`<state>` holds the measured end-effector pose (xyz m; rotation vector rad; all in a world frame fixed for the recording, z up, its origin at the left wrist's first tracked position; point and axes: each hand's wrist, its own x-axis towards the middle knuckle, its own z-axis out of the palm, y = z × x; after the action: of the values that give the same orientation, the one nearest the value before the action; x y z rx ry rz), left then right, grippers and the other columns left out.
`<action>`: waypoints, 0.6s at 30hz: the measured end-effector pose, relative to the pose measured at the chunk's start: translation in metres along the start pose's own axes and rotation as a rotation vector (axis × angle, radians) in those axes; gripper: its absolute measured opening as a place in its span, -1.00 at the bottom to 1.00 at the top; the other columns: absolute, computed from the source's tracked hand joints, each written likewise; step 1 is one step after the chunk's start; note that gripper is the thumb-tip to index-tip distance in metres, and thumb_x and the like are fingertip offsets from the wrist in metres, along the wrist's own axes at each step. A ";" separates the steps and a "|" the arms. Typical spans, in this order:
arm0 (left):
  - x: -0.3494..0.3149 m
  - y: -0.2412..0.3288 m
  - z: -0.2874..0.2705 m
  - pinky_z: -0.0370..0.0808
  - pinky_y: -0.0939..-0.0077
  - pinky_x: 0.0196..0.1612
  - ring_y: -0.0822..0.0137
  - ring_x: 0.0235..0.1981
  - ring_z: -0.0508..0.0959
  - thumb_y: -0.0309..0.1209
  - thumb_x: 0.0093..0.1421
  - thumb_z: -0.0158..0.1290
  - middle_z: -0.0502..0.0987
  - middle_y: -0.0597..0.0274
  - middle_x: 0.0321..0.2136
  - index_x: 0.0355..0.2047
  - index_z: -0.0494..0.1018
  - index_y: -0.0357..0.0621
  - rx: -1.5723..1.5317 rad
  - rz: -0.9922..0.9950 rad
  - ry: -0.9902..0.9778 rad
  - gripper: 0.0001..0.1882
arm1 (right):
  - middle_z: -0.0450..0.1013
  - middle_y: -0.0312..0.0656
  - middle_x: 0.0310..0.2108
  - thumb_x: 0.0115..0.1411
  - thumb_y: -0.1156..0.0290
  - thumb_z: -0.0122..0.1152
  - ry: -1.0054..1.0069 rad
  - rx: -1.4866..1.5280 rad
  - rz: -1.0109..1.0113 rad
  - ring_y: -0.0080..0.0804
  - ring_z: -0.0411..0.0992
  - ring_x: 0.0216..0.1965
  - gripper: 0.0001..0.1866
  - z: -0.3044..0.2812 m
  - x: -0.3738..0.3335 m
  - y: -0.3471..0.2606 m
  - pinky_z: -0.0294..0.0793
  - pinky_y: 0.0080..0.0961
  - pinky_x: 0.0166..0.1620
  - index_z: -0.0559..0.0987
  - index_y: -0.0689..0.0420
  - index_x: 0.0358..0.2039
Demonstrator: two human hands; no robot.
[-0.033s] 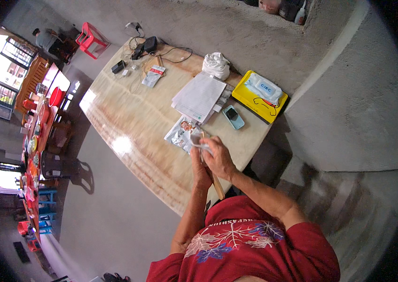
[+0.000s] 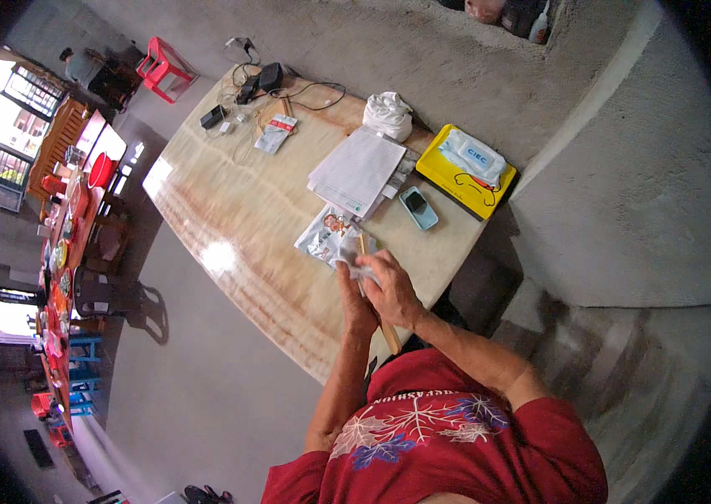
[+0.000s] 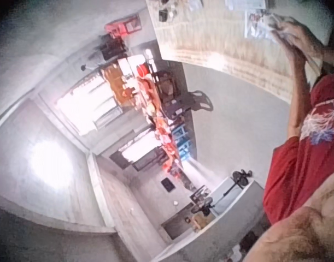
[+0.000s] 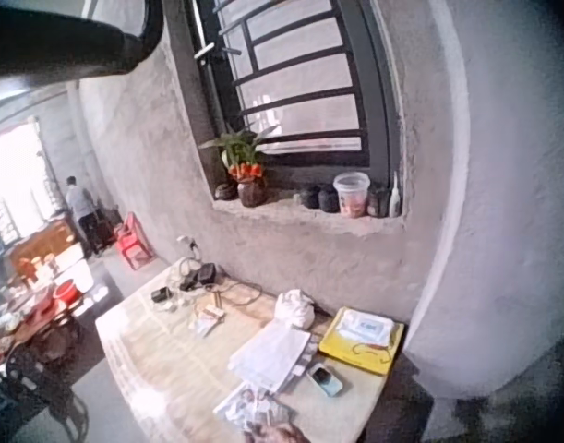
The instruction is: The person wipes a light-colored countertop with a dark cloth, then moves to a wooden dining table to wipe it with a white cloth. They return to the countertop and wipe several small items including a snack bag, a phone, and a hairbrush before placing them back.
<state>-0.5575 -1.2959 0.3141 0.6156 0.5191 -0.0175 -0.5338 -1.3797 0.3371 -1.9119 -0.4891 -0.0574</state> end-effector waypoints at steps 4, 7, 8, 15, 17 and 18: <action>0.011 -0.003 -0.036 0.34 0.60 -0.52 0.49 -0.54 0.39 0.24 0.07 -0.07 0.38 0.38 -0.53 -0.16 0.32 -0.03 0.023 -0.014 -0.022 -0.39 | 0.36 -0.03 -0.29 -0.02 0.57 0.08 -0.295 0.069 -0.027 -0.06 0.36 -0.20 -0.73 -0.013 -0.039 -0.005 0.36 -0.29 -0.11 0.44 0.18 -0.23; 0.003 -0.003 -0.040 0.16 0.63 -0.65 0.57 -0.70 0.20 0.05 0.11 0.02 0.27 0.48 -0.64 -0.23 0.34 0.00 -0.095 -0.127 -0.100 -0.58 | 0.40 -0.12 -0.34 0.01 0.58 0.09 -0.620 0.245 0.022 -0.25 0.42 -0.24 -0.76 -0.050 -0.045 -0.008 0.40 -0.42 -0.17 0.48 0.15 -0.24; -0.001 -0.002 -0.037 0.15 0.64 -0.66 0.57 -0.71 0.18 0.01 0.12 0.03 0.26 0.48 -0.64 -0.24 0.35 0.02 -0.108 -0.133 -0.123 -0.62 | 0.42 -0.14 -0.29 0.06 0.56 0.07 -0.644 0.286 0.036 -0.37 0.42 -0.23 -0.74 -0.054 -0.045 0.009 0.40 -0.48 -0.16 0.46 0.18 -0.19; -0.010 -0.005 0.010 0.34 0.48 -0.26 0.37 -0.35 0.37 -0.03 0.16 0.00 0.38 0.36 -0.23 0.04 0.27 0.01 -0.272 -0.223 -0.127 -0.48 | 0.33 -0.07 -0.13 0.11 0.56 -0.09 0.061 0.190 0.111 -0.33 0.35 -0.12 -0.63 -0.018 0.036 0.023 0.36 -0.48 -0.06 0.37 0.23 -0.02; -0.002 -0.011 -0.003 0.29 0.24 0.12 0.22 0.00 0.38 0.04 0.19 -0.08 0.36 0.22 0.01 0.07 0.26 -0.02 -0.243 -0.129 -0.137 -0.44 | 0.28 0.09 -0.06 0.04 0.56 -0.06 0.048 0.027 0.087 0.04 0.23 -0.02 -0.61 0.003 0.032 0.011 0.20 -0.21 0.07 0.38 0.25 -0.05; 0.008 -0.011 -0.016 0.30 0.23 0.09 0.19 -0.02 0.39 0.06 0.18 -0.09 0.37 0.19 0.00 0.08 0.26 -0.04 -0.358 -0.108 -0.159 -0.42 | 0.26 0.09 -0.04 0.04 0.56 -0.06 0.043 -0.041 0.059 0.07 0.21 -0.02 -0.60 0.014 0.024 0.006 0.19 -0.18 0.08 0.38 0.24 -0.05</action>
<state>-0.5596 -1.2949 0.2929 0.2337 0.3880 -0.0735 -0.5126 -1.3620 0.3327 -1.9597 -0.4050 -0.0699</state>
